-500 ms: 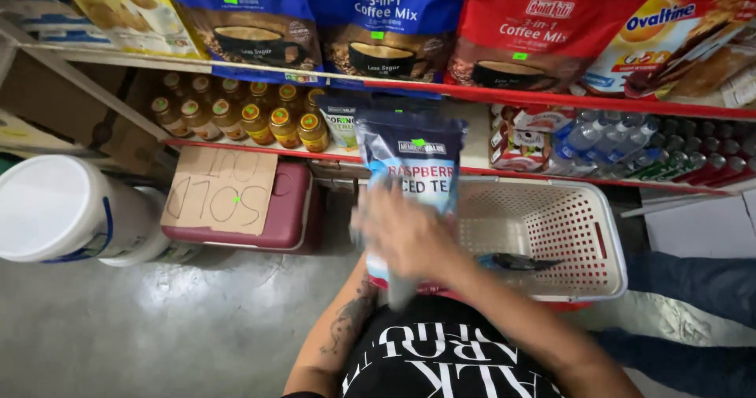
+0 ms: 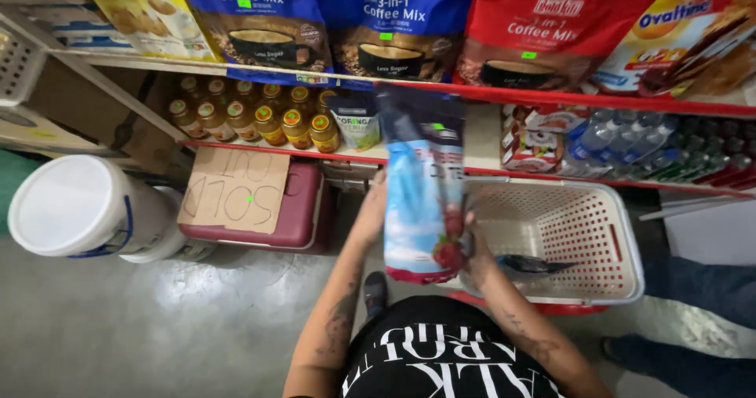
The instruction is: Wiping down jars and bags of grocery products with a cloth before placing them into a basket.
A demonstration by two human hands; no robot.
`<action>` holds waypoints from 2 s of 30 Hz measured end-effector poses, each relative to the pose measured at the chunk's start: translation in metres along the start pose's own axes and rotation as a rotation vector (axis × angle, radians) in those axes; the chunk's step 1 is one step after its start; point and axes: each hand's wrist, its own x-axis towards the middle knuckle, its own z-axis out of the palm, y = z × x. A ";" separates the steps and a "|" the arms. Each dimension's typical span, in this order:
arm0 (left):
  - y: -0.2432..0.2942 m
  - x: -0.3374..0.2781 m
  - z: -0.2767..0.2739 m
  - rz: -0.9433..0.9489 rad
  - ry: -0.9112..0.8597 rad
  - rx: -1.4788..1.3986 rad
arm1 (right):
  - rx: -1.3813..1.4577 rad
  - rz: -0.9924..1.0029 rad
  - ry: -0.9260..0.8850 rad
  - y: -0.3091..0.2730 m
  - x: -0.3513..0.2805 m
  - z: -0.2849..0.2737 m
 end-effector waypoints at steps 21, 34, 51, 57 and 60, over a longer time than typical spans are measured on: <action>0.110 -0.010 -0.025 -0.244 0.125 -0.509 | -0.810 -0.591 0.671 -0.085 0.132 0.058; 0.160 0.032 -0.076 -0.060 0.102 -0.212 | -0.825 -0.399 0.636 -0.032 0.134 0.057; 0.024 0.017 0.007 -0.582 0.026 -1.370 | -1.362 -0.415 0.675 -0.034 0.067 0.119; 0.099 -0.010 0.036 -0.363 -0.270 -0.405 | -1.190 -0.368 0.791 -0.056 0.014 0.093; 0.163 -0.020 0.071 -0.302 -0.254 0.438 | -1.085 -0.348 0.855 -0.060 -0.016 0.074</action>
